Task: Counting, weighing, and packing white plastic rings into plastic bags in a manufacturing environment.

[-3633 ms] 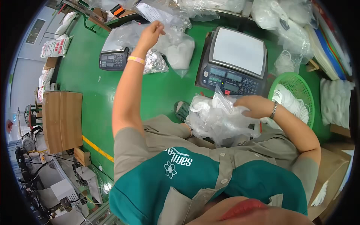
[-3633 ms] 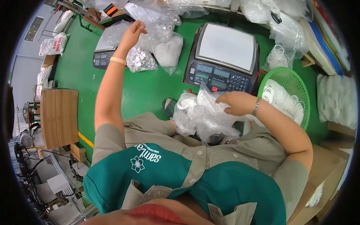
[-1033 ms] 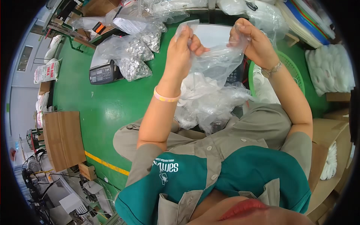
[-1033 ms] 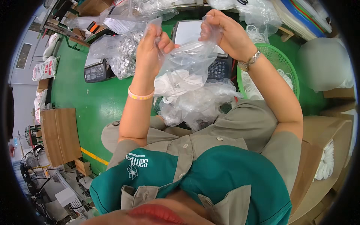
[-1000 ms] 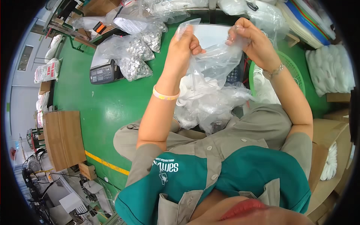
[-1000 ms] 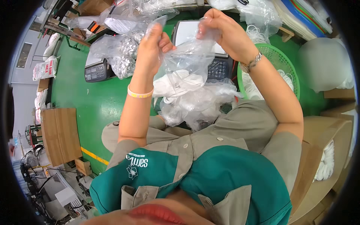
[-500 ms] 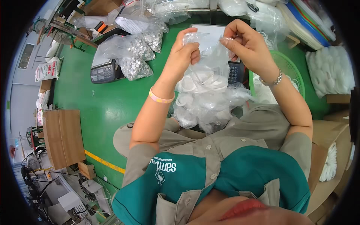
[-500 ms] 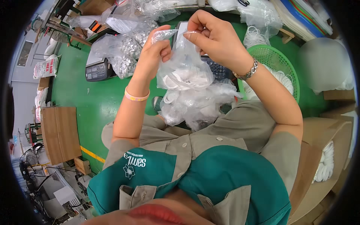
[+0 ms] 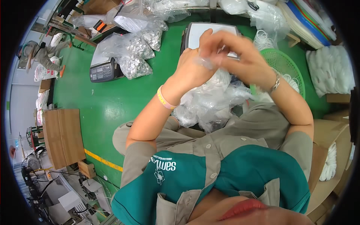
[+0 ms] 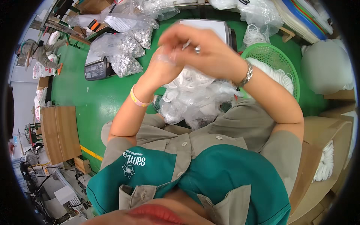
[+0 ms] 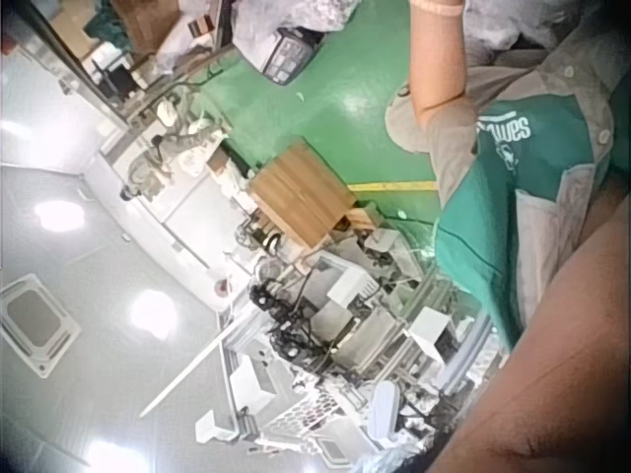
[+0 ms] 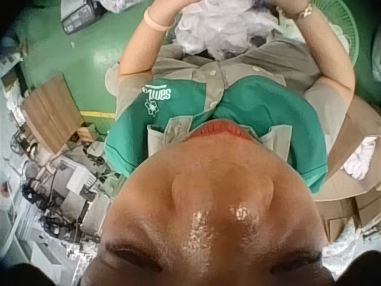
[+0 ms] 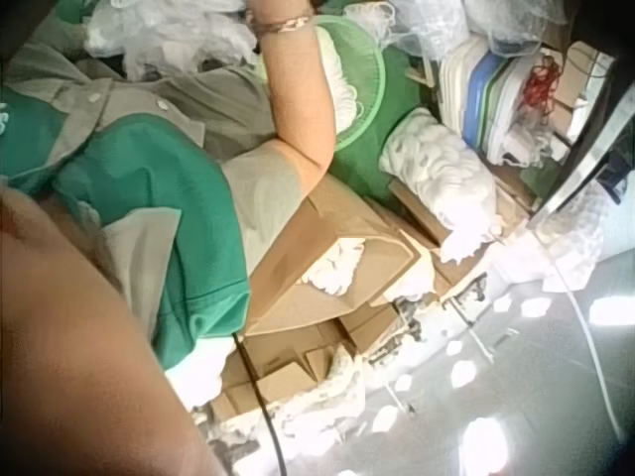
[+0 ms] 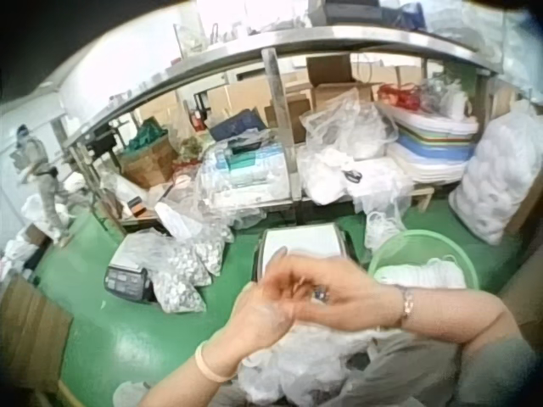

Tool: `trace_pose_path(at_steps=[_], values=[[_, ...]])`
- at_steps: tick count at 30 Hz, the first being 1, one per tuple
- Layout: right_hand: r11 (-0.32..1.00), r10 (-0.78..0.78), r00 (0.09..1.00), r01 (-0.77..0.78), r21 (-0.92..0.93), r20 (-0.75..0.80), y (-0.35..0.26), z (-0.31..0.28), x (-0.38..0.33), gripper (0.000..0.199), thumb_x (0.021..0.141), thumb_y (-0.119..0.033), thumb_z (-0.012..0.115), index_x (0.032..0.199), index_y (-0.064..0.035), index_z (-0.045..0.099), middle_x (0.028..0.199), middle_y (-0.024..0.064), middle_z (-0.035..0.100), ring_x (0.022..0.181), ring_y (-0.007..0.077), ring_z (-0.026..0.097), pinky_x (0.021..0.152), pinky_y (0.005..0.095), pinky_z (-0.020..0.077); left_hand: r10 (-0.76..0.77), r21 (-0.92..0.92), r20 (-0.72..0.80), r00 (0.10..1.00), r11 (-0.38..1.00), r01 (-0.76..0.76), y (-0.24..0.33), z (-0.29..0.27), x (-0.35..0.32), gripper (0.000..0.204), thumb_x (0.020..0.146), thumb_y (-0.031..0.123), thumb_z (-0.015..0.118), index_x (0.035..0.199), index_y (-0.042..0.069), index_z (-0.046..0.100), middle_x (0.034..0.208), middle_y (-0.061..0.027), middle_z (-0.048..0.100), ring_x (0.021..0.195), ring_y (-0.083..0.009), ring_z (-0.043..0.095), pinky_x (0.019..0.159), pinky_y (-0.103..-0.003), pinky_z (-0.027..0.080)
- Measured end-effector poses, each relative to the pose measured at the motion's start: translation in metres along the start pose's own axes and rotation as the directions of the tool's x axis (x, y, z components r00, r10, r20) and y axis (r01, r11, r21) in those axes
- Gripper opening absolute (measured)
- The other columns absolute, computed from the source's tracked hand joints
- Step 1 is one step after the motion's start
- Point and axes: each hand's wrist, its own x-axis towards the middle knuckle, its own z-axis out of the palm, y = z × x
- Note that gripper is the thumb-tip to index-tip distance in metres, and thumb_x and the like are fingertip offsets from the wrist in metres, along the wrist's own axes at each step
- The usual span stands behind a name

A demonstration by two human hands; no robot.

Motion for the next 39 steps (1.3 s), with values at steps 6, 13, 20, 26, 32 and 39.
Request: trace_pose_path(at_steps=[6, 13, 20, 26, 32, 39], values=[[0.875, 0.428, 0.893, -0.448, 0.184, 0.140, 0.045, -0.018, -0.003, 0.023, 0.089, -0.028, 0.046, 0.079, -0.0078, 0.053, 0.064, -0.0030, 0.046, 0.055, 0.0063, 0.042, 0.050, 0.0194, 0.0356, -0.191, -0.257, -0.140, 0.972, 0.955, 0.150, 0.001, -0.008, -0.002, 0.065, 0.086, 0.047, 0.042, 0.127, -0.003, 0.032, 0.082, -0.0193, 0.060, 0.081, -0.0336, 0.059, 0.071, -0.034, 0.045], [0.676, 0.428, 0.896, -0.402, 0.618, 0.115, 0.017, 0.008, -0.001, 0.015, 0.087, -0.021, 0.049, 0.084, -0.0082, 0.055, 0.074, 0.0003, 0.057, 0.064, 0.0087, 0.057, 0.050, 0.0206, 0.0389, -0.410, -0.680, 0.136, 0.902, 0.624, 0.386, -0.003, -0.026, 0.012, 0.049, 0.089, 0.044, 0.040, 0.110, 0.002, 0.053, 0.080, -0.0032, 0.055, 0.067, -0.0083, 0.049, 0.059, -0.021, 0.040], [0.819, -0.314, 0.936, 0.183, -0.543, -0.159, 0.036, 0.008, -0.002, 0.033, 0.062, -0.007, 0.065, 0.092, -0.0078, 0.050, 0.089, 0.0095, 0.051, 0.086, 0.0286, 0.052, 0.074, 0.0357, 0.0443, -0.253, -0.852, 0.211, 0.944, 0.426, 0.304, -0.015, -0.041, 0.000, 0.038, 0.075, 0.006, 0.064, 0.107, 0.004, 0.044, 0.088, -0.0044, 0.056, 0.083, -0.0118, 0.054, 0.074, -0.024, 0.042], [0.928, -0.017, 0.998, -0.008, -0.372, -0.064, 0.051, 0.009, -0.003, 0.065, 0.067, -0.008, 0.058, 0.128, -0.0121, 0.036, 0.106, 0.0107, 0.056, 0.099, 0.0223, 0.053, 0.088, 0.0350, 0.0301, -0.081, -0.773, 0.219, 0.972, 0.593, 0.223, -0.005, -0.039, -0.005, 0.042, 0.068, -0.002, 0.067, 0.105, 0.002, 0.048, 0.093, -0.0036, 0.054, 0.087, -0.0114, 0.052, 0.078, -0.023, 0.044], [0.852, 0.109, 0.991, -0.130, -0.507, -0.071, 0.040, 0.007, 0.001, 0.025, 0.072, -0.023, 0.059, 0.093, -0.0101, 0.060, 0.078, 0.0057, 0.059, 0.083, 0.0195, 0.053, 0.083, 0.0343, 0.0284, -0.131, -0.529, 0.054, 0.990, 0.837, 0.140, 0.007, -0.043, -0.019, 0.029, 0.074, -0.001, 0.063, 0.100, 0.001, 0.051, 0.094, -0.0026, 0.055, 0.087, -0.0092, 0.051, 0.073, -0.021, 0.043], [0.918, -0.074, 0.990, 0.021, -0.397, -0.119, 0.036, 0.017, 0.004, 0.022, 0.075, -0.024, 0.059, 0.090, -0.0081, 0.060, 0.072, 0.0092, 0.058, 0.072, 0.0230, 0.054, 0.068, 0.0305, 0.0383, 0.172, 0.158, -0.529, 0.831, 0.982, -0.102, -0.006, -0.022, -0.007, 0.018, 0.070, -0.002, 0.062, 0.086, 0.002, 0.054, 0.073, -0.0069, 0.057, 0.062, -0.0133, 0.055, 0.057, -0.024, 0.044]])
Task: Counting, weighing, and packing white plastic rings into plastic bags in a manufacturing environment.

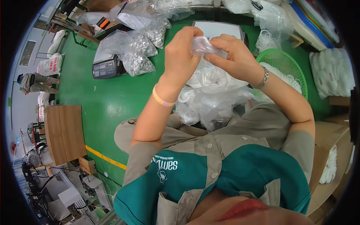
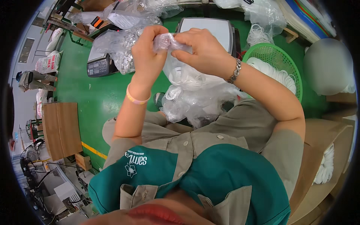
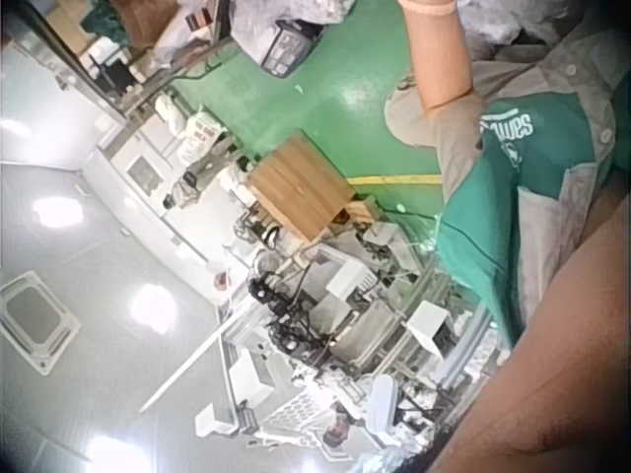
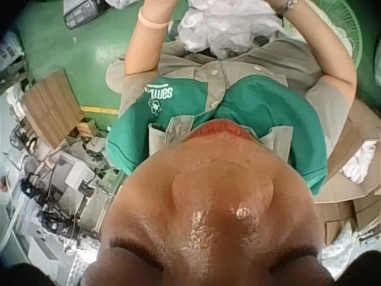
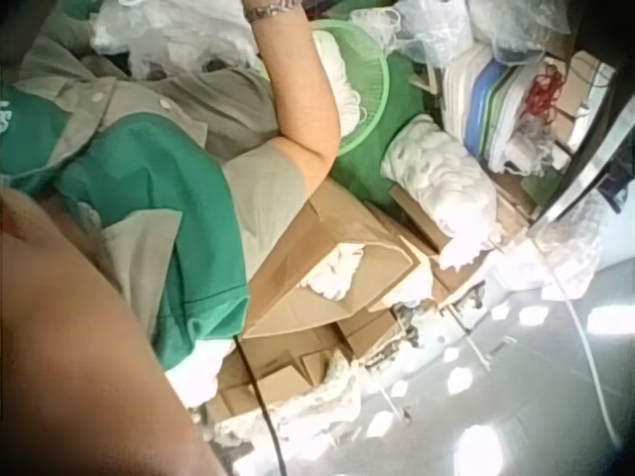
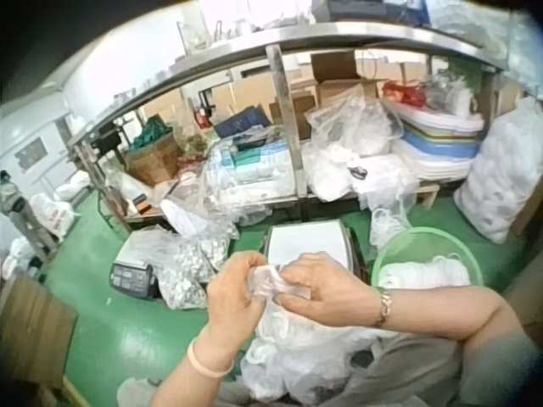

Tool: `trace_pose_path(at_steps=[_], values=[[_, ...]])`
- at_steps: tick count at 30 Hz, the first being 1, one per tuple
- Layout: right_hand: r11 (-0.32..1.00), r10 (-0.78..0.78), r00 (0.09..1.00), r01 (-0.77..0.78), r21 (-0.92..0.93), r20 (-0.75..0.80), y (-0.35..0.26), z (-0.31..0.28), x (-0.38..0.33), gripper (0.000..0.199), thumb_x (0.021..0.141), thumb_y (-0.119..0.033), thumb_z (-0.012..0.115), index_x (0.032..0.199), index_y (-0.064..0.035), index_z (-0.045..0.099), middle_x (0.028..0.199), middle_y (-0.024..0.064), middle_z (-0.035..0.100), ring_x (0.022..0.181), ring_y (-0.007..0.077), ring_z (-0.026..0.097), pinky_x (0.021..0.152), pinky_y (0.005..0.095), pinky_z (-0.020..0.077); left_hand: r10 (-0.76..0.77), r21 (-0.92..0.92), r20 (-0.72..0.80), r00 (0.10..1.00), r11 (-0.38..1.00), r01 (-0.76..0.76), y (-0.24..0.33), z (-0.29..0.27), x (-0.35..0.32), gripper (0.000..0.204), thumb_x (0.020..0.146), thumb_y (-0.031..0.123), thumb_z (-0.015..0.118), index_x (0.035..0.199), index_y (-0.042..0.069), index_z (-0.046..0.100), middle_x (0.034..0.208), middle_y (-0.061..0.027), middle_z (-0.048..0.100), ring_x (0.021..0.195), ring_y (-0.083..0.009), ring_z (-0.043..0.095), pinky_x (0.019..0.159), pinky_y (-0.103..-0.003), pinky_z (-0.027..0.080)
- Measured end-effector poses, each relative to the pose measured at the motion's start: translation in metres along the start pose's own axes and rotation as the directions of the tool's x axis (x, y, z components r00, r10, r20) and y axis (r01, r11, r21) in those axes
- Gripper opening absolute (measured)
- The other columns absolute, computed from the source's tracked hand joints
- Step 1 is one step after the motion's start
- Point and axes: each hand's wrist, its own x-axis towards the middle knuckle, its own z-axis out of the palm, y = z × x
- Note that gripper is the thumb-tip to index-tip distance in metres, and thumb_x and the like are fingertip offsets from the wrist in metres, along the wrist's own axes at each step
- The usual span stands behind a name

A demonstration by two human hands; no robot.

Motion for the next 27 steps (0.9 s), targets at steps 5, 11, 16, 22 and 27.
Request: trace_pose_path(at_steps=[5, 11, 16, 22, 27], values=[[0.641, 0.339, 0.836, -0.541, 0.544, 0.431, -0.007, -0.017, 0.005, 0.040, 0.089, -0.042, 0.041, 0.082, -0.0056, 0.057, 0.073, -0.0026, 0.051, 0.068, 0.0048, 0.043, 0.059, 0.0219, 0.0345, -0.063, -0.120, -0.011, 0.998, 0.991, 0.061, 0.000, 0.006, -0.008, 0.035, 0.065, 0.000, 0.066, 0.090, 0.003, 0.040, 0.068, -0.0089, 0.053, 0.053, -0.0256, 0.056, 0.050, -0.031, 0.045], [0.611, 0.343, 0.851, -0.524, 0.593, 0.398, 0.011, -0.012, -0.001, 0.030, 0.089, -0.033, 0.048, 0.073, -0.0070, 0.050, 0.065, -0.0034, 0.044, 0.060, 0.0047, 0.038, 0.057, 0.0181, 0.0324, 0.344, 0.000, 0.085, 0.935, 0.939, -0.345, -0.005, -0.006, -0.001, 0.024, 0.058, 0.012, 0.069, 0.063, 0.009, 0.045, 0.087, -0.0008, 0.058, 0.071, -0.0184, 0.056, 0.054, -0.029, 0.045], [0.683, 0.474, 0.842, -0.537, 0.495, 0.259, 0.028, -0.012, -0.006, 0.030, 0.086, -0.024, 0.051, 0.062, -0.0065, 0.047, 0.058, -0.0038, 0.041, 0.057, 0.0052, 0.037, 0.055, 0.0209, 0.0303, 0.493, 0.047, 0.170, 0.853, 0.861, -0.507, -0.009, -0.016, -0.009, 0.021, 0.063, 0.013, 0.067, 0.061, 0.009, 0.046, 0.087, 0.0002, 0.056, 0.075, -0.0202, 0.054, 0.057, -0.031, 0.045], [0.725, 0.462, 0.861, -0.506, 0.467, 0.215, 0.041, -0.018, -0.007, 0.031, 0.085, -0.023, 0.052, 0.059, -0.0073, 0.049, 0.055, -0.0031, 0.044, 0.059, 0.0062, 0.040, 0.058, 0.0193, 0.0301, 0.170, -0.127, 0.169, 0.971, 0.981, -0.150, -0.032, -0.034, -0.052, 0.024, 0.068, 0.009, 0.067, 0.057, 0.006, 0.047, 0.092, -0.0075, 0.058, 0.078, -0.0230, 0.053, 0.065, -0.032, 0.045], [0.449, 0.391, 0.867, -0.472, 0.758, 0.308, 0.011, -0.012, 0.002, 0.033, 0.090, -0.026, 0.046, 0.063, -0.0076, 0.040, 0.072, 0.0025, 0.053, 0.072, 0.0108, 0.055, 0.074, 0.0284, 0.0471, -0.206, -0.288, 0.342, 0.917, 0.906, 0.311, -0.026, -0.018, -0.064, 0.079, 0.057, 0.027, 0.077, 0.123, 0.005, 0.040, 0.141, -0.0218, 0.007, 0.128, -0.0354, 0.022, 0.101, -0.045, 0.025]])
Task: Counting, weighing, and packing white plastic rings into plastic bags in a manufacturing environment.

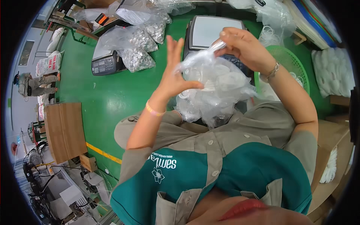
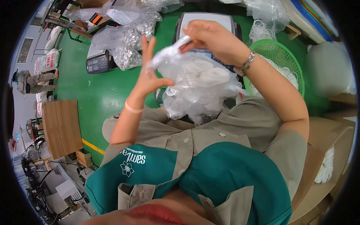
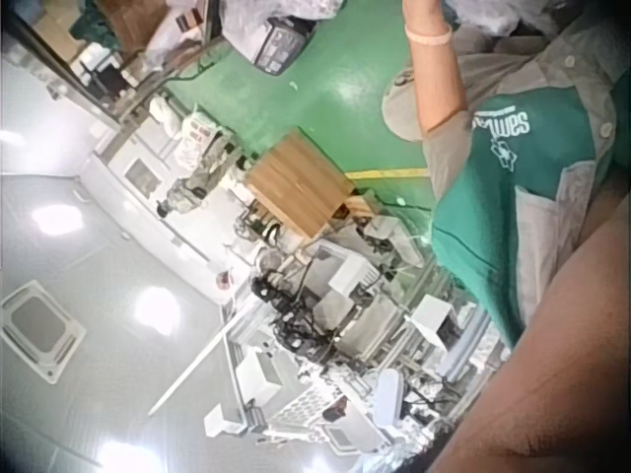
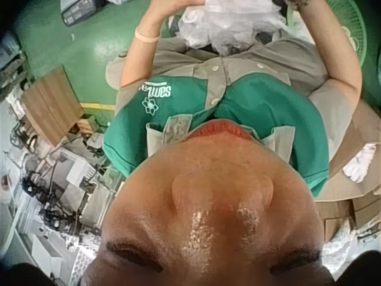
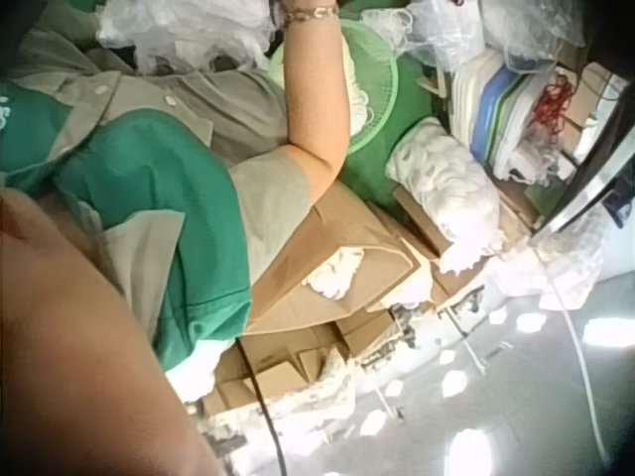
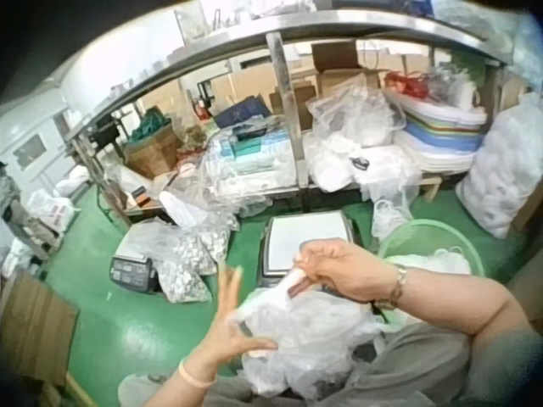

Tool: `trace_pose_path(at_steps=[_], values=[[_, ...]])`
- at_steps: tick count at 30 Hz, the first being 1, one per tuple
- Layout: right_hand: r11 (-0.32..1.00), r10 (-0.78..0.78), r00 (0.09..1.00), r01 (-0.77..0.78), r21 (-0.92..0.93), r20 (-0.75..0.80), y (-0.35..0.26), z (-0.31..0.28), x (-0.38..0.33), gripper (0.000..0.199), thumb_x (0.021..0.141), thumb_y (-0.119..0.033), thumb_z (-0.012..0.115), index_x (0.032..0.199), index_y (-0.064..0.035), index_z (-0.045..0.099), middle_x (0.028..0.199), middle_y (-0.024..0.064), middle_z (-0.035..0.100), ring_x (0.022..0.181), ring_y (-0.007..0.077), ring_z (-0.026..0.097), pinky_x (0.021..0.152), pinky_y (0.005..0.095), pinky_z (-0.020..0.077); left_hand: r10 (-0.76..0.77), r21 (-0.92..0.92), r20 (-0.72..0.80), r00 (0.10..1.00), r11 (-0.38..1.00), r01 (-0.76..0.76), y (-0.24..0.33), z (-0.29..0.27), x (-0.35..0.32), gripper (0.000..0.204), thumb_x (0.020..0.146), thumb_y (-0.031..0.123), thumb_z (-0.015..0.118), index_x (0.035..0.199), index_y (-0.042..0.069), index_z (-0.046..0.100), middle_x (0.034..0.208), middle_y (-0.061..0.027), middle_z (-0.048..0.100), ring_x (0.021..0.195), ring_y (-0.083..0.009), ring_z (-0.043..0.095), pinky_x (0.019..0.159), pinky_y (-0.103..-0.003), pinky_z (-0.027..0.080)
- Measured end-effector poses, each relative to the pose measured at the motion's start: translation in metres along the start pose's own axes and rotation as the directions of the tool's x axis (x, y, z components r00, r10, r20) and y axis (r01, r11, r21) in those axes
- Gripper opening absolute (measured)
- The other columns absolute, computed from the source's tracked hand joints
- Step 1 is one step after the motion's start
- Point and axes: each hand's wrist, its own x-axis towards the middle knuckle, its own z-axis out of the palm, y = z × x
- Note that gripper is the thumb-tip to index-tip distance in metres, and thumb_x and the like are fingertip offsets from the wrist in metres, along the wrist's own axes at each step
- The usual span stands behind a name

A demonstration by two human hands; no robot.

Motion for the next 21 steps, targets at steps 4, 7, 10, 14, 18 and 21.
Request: trace_pose_path(at_steps=[4, 7, 10, 14, 18, 21], values=[[0.978, -0.158, 0.956, 0.186, -0.091, 0.248, 0.001, -0.002, 0.007, 0.038, 0.078, -0.026, 0.063, 0.103, -0.0032, 0.045, 0.111, 0.0077, 0.049, 0.107, 0.0159, 0.047, 0.093, 0.0297, 0.0365, -0.117, -0.389, -0.134, 0.984, 0.920, 0.057, -0.024, 0.029, 0.016, 0.062, 0.067, 0.012, 0.066, 0.123, 0.004, 0.043, 0.133, -0.0190, 0.034, 0.129, -0.0249, 0.026, 0.105, -0.041, 0.013], [0.530, -0.215, 0.919, 0.394, -0.751, 0.331, 0.027, -0.034, 0.002, 0.110, 0.056, -0.033, 0.078, 0.138, -0.0098, 0.009, 0.140, 0.0141, 0.019, 0.128, 0.0275, 0.023, 0.104, 0.0368, 0.0216, -0.359, -0.584, -0.134, 0.924, 0.782, 0.219, -0.007, 0.025, 0.026, 0.029, 0.083, 0.014, 0.049, 0.108, -0.001, 0.053, 0.105, -0.0084, 0.055, 0.098, -0.0142, 0.049, 0.085, -0.029, 0.038], [0.782, 0.106, 0.965, 0.068, -0.620, 0.240, 0.055, -0.025, -0.001, 0.122, 0.051, -0.022, 0.082, 0.138, -0.0050, -0.001, 0.142, 0.0165, 0.013, 0.130, 0.0254, 0.017, 0.106, 0.0318, 0.0155, -0.308, -0.615, -0.246, 0.919, 0.782, 0.097, -0.002, 0.034, 0.041, 0.027, 0.086, 0.016, 0.044, 0.104, -0.002, 0.054, 0.100, -0.0066, 0.056, 0.091, -0.0140, 0.050, 0.079, -0.027, 0.039], [0.851, 0.165, 0.971, -0.053, -0.523, 0.171, 0.073, -0.011, 0.004, 0.110, 0.064, -0.008, 0.075, 0.138, -0.0144, -0.006, 0.139, 0.0103, 0.022, 0.125, 0.0236, 0.029, 0.095, 0.0371, 0.0363, -0.281, -0.814, -0.246, 0.928, 0.579, -0.040, 0.015, 0.043, 0.055, 0.036, 0.087, 0.023, 0.034, 0.098, -0.002, 0.057, 0.087, -0.0103, 0.061, 0.080, -0.0204, 0.057, 0.074, -0.030, 0.045], [0.868, 0.057, 0.985, 0.032, -0.496, 0.162, 0.087, -0.016, 0.016, 0.104, 0.068, -0.007, 0.072, 0.138, -0.0143, -0.004, 0.138, 0.0093, 0.026, 0.123, 0.0257, 0.033, 0.095, 0.0365, 0.0362, -0.412, -0.868, -0.211, 0.887, 0.496, 0.024, 0.006, 0.048, 0.059, 0.039, 0.086, 0.030, 0.035, 0.090, -0.002, 0.057, 0.079, -0.0110, 0.061, 0.071, -0.0220, 0.059, 0.063, -0.031, 0.048], [0.607, -0.246, 0.949, 0.311, -0.732, 0.199, 0.088, -0.004, 0.016, 0.084, 0.068, -0.015, 0.070, 0.134, -0.0105, 0.018, 0.117, 0.0170, 0.050, 0.110, 0.0301, 0.049, 0.092, 0.0364, 0.0390, -0.393, -0.928, -0.164, 0.905, 0.373, -0.006, 0.012, 0.055, 0.055, 0.033, 0.086, 0.030, 0.040, 0.092, 0.001, 0.055, 0.084, -0.0103, 0.059, 0.079, -0.0225, 0.057, 0.072, -0.035, 0.046]])
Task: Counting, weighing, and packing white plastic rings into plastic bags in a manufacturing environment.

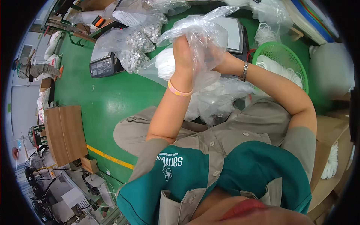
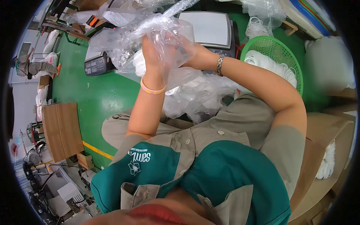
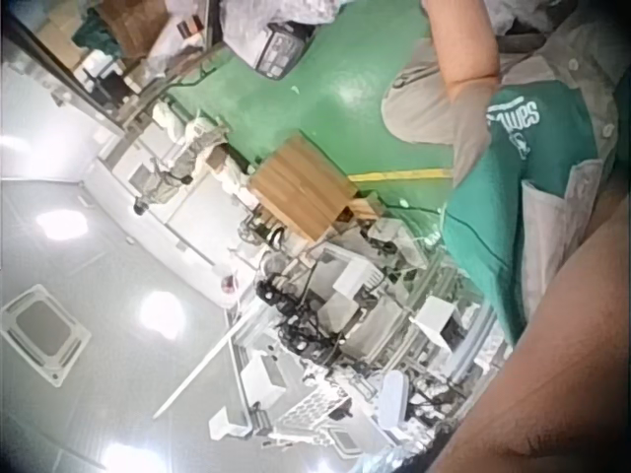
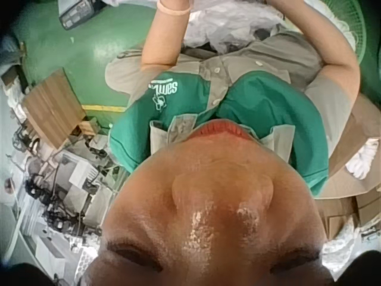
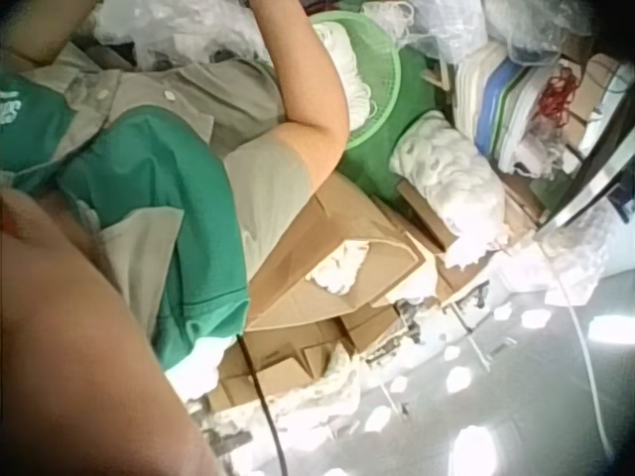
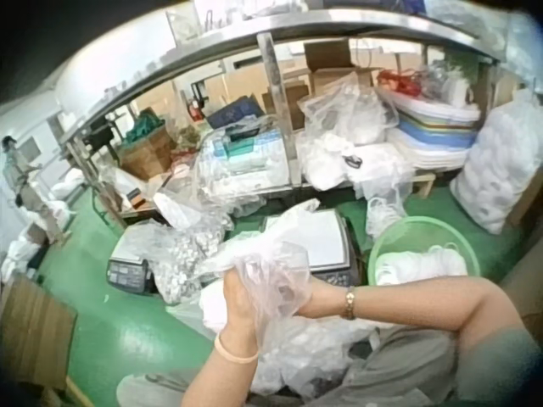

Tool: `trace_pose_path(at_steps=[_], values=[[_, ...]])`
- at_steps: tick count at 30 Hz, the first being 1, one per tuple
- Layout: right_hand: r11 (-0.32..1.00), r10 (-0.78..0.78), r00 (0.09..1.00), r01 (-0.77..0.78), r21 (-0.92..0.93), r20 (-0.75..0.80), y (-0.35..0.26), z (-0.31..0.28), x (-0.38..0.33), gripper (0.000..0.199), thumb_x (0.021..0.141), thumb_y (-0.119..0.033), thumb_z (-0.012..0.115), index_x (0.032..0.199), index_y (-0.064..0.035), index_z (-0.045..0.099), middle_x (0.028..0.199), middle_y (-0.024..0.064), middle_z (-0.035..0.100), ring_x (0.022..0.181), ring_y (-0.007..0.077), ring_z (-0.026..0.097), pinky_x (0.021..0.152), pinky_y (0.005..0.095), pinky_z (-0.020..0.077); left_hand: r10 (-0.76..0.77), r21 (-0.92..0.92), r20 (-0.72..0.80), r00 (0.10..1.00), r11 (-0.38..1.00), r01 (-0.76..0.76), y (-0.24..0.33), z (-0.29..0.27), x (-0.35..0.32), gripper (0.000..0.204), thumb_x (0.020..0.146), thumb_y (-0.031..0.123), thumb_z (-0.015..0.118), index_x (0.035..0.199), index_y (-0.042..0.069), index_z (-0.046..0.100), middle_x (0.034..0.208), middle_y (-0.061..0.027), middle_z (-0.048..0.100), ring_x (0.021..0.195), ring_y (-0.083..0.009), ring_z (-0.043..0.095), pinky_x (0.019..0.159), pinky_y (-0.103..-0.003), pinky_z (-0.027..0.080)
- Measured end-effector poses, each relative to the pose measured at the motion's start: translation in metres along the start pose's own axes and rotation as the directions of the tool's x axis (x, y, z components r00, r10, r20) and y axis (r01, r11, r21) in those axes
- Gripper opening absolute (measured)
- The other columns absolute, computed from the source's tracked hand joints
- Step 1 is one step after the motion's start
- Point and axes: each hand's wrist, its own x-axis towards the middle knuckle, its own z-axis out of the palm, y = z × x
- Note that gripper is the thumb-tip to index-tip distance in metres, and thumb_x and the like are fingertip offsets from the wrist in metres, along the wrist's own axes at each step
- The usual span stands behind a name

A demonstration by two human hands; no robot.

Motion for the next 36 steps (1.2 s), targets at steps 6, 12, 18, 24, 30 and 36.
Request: trace_pose_path(at_steps=[6, 12, 18, 24, 30, 36], values=[[0.992, -0.103, 0.990, 0.096, -0.078, -0.093, 0.009, 0.004, 0.004, 0.056, 0.073, -0.011, 0.062, 0.123, -0.0068, 0.038, 0.111, 0.0159, 0.054, 0.103, 0.0290, 0.053, 0.087, 0.0339, 0.0414, -0.068, -0.204, -0.078, 0.995, 0.978, 0.051, -0.011, 0.010, -0.002, 0.027, 0.087, 0.029, 0.042, 0.094, 0.005, 0.053, 0.091, -0.0093, 0.056, 0.086, -0.0258, 0.055, 0.088, -0.044, 0.043], [0.994, -0.109, 0.993, 0.108, -0.025, -0.039, 0.007, 0.005, 0.004, 0.031, 0.073, -0.012, 0.062, 0.102, -0.0050, 0.053, 0.098, 0.0115, 0.060, 0.093, 0.0250, 0.056, 0.082, 0.0312, 0.0435, -0.356, -0.622, 0.231, 0.905, 0.662, 0.419, -0.012, -0.018, -0.001, 0.046, 0.082, 0.042, 0.041, 0.097, 0.001, 0.052, 0.087, -0.0152, 0.056, 0.087, -0.0370, 0.054, 0.081, -0.045, 0.045], [0.913, 0.276, 0.788, -0.394, 0.105, 0.550, 0.024, -0.017, -0.021, 0.088, 0.066, -0.036, 0.072, 0.134, -0.0103, 0.022, 0.134, 0.0144, 0.031, 0.121, 0.0260, 0.034, 0.098, 0.0349, 0.0294, 0.148, 0.467, -0.248, 0.958, 0.884, -0.015, 0.050, -0.077, 0.003, 0.033, 0.089, 0.028, 0.034, 0.103, 0.003, 0.051, 0.093, -0.0119, 0.057, 0.089, -0.0256, 0.056, 0.076, -0.038, 0.047], [0.802, 0.580, 0.476, -0.479, -0.358, 0.662, 0.075, -0.042, -0.099, 0.107, 0.055, -0.024, 0.079, 0.138, -0.0158, 0.012, 0.134, 0.0200, 0.029, 0.117, 0.0308, 0.037, 0.100, 0.0355, 0.0301, 0.043, 0.880, 0.230, 0.972, 0.417, -0.227, 0.118, -0.148, -0.036, 0.026, 0.087, 0.014, 0.045, 0.105, 0.000, 0.056, 0.101, -0.0098, 0.059, 0.091, -0.0220, 0.057, 0.081, -0.032, 0.044], [0.816, 0.518, 0.403, -0.497, -0.295, 0.755, 0.045, 0.021, -0.084, 0.055, 0.074, -0.018, 0.059, 0.124, -0.0169, 0.037, 0.101, 0.0198, 0.056, 0.089, 0.0271, 0.056, 0.075, 0.0350, 0.0449, -0.617, 0.951, 0.262, 0.742, 0.031, -0.309, -0.009, -0.141, -0.132, 0.091, 0.058, 0.045, 0.072, 0.124, -0.006, 0.034, 0.127, -0.0270, 0.035, 0.125, -0.0366, 0.026, 0.103, -0.046, 0.019], [0.705, 0.302, 0.730, -0.604, 0.372, 0.613, 0.024, 0.078, -0.062, 0.049, 0.074, -0.002, 0.044, 0.122, -0.0027, 0.037, 0.113, 0.0108, 0.050, 0.103, 0.0170, 0.045, 0.087, 0.0302, 0.0370, -0.431, 0.920, 0.390, 0.814, 0.153, -0.360, -0.087, -0.149, -0.124, 0.057, 0.066, 0.036, 0.063, 0.112, 0.005, 0.052, 0.119, -0.0171, 0.047, 0.122, -0.0353, 0.031, 0.103, -0.055, 0.000]])
